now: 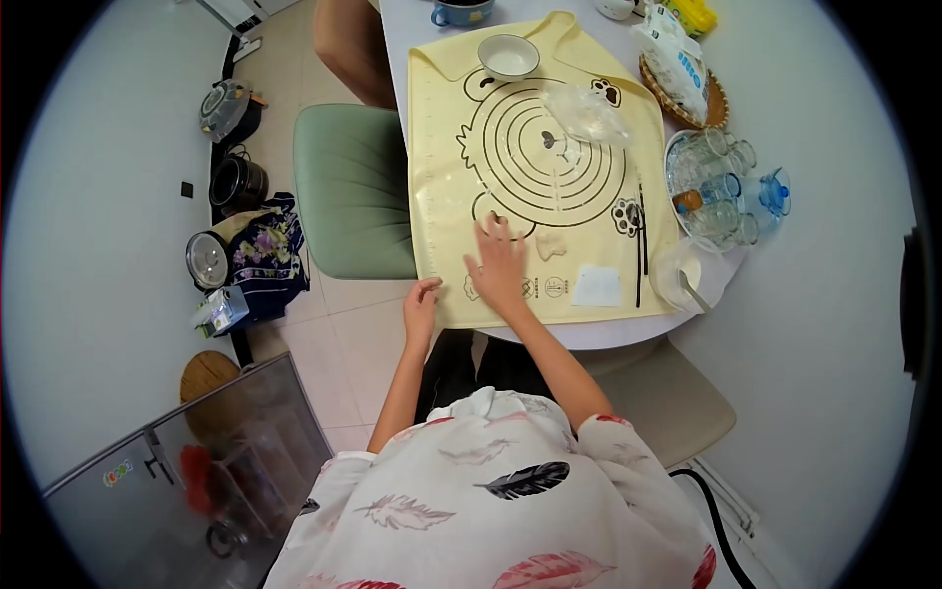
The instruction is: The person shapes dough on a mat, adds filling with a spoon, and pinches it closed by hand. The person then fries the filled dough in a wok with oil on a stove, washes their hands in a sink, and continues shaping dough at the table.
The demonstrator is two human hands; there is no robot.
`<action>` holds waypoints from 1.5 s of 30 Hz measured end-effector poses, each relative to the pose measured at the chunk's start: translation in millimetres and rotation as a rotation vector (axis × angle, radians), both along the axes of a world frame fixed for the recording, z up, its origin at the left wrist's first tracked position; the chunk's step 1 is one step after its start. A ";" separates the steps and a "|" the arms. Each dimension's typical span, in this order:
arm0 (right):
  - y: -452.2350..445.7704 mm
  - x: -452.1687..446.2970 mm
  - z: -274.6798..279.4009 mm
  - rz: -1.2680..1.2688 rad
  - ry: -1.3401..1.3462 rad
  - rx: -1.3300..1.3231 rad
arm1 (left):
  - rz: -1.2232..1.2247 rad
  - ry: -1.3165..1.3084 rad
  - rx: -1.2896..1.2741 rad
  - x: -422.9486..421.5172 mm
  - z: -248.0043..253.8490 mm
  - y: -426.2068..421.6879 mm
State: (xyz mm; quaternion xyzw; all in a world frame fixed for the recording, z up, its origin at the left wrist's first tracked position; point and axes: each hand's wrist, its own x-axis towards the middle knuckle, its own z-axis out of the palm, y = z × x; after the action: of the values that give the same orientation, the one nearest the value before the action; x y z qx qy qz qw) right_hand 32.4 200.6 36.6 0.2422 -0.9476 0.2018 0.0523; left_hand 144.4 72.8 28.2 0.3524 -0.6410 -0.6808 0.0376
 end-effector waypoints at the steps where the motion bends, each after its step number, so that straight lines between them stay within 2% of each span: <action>1: -1.3 5.5 -8.0 0.096 -0.006 0.070 | 0.000 0.002 0.001 1.0 -0.6 1.1; 2: -3.1 6.9 -8.9 0.195 -0.009 0.138 | 0.002 -0.012 -0.003 1.5 0.0 1.7; 6: -6.2 6.3 -11.5 0.159 -0.014 0.219 | 0.040 0.054 -0.009 5.7 -0.3 3.5; 10: -2.7 2.4 -29.8 0.162 -0.094 0.107 | 0.036 0.015 -0.018 12.1 2.9 6.4; 12: -0.6 -14.2 -46.9 0.102 -0.265 -0.172 | 0.022 0.010 0.029 11.8 3.2 7.8; 14: 4.2 -17.7 -45.0 0.092 -0.282 -0.133 | 0.036 0.027 0.035 13.1 3.3 7.3; 15: 4.9 -17.0 -43.3 0.099 -0.314 -0.229 | 0.047 0.044 0.035 15.0 3.8 6.1; 16: 5.6 -17.1 -41.2 0.105 -0.343 -0.327 | 0.048 0.042 0.035 15.3 4.2 5.0; 17: 7.7 -17.5 -37.2 0.116 -0.454 -0.577 | 0.032 0.033 0.044 13.4 5.7 3.9; 20: 22.7 -15.7 -18.9 0.020 -0.425 -0.701 | -0.009 0.033 0.025 7.5 8.5 1.7; 21: 18.6 -11.9 -6.3 -0.081 -0.170 -0.364 | -0.042 0.044 -0.001 6.2 6.6 1.8; 22: 12.3 -9.7 5.8 -0.081 -0.169 -0.362 | -0.042 0.045 0.000 3.7 4.0 2.2; 24: 0.7 -4.7 19.1 -0.010 -0.033 0.014 | -0.057 0.103 -0.112 0.2 -4.9 4.8; 25: -3.2 -6.2 11.6 0.114 -0.100 0.048 | -0.061 0.103 -0.108 -0.8 -9.1 6.2; 26: -6.5 -4.3 2.0 0.110 -0.102 0.051 | -0.080 0.094 -0.174 -2.6 -9.3 7.3; 28: -11.1 1.9 -12.9 0.249 0.026 0.167 | -0.106 0.080 -0.241 -1.8 -1.9 9.4; 30: -11.4 2.8 -17.4 0.215 0.005 0.165 | -0.288 0.040 -0.605 -4.5 13.8 10.0; 31: -12.6 -0.3 -19.7 0.196 -0.024 0.113 | -0.287 0.058 -0.610 -11.0 13.5 8.8; 33: -10.6 -8.7 -36.0 0.177 -0.054 0.069 | -0.498 0.141 -0.830 -12.8 7.5 12.0; 34: -9.8 -17.9 -46.2 0.055 -0.261 -0.235 | -0.501 0.139 -0.824 -9.6 6.4 16.1; 35: -10.4 -25.3 -42.6 -0.071 -0.458 -0.544 | -0.606 0.079 -0.826 -13.2 6.6 19.4; 36: -7.1 -30.3 -37.8 -0.069 -0.449 -0.543 | -0.705 0.024 -0.830 -19.6 8.3 20.9; 38: 1.8 -35.3 -23.0 -0.044 -0.204 -0.353 | -0.738 0.015 -0.867 -17.5 -2.5 22.3; 39: -1.4 -35.9 -14.1 -0.009 -0.001 -0.042 | -0.760 -0.015 -0.898 -16.6 -5.7 22.6; 40: -7.8 -34.7 -6.2 -0.011 0.000 -0.039 | -0.783 -0.049 -0.927 -14.5 -9.0 23.4; 43: -26.6 -27.3 -4.1 0.256 0.023 0.099 | -0.804 -0.065 -0.969 -12.7 -12.3 23.3; 45: -25.9 -21.7 -17.3 0.261 0.023 0.126 | -0.814 -0.082 -0.958 -12.2 -8.1 23.4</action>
State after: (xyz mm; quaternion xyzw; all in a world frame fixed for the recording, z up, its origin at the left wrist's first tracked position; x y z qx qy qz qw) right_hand 10.7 174.7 19.4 0.3686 -0.9181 0.1444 0.0210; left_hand 132.2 96.1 20.2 0.0498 -0.9586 -0.2637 -0.0954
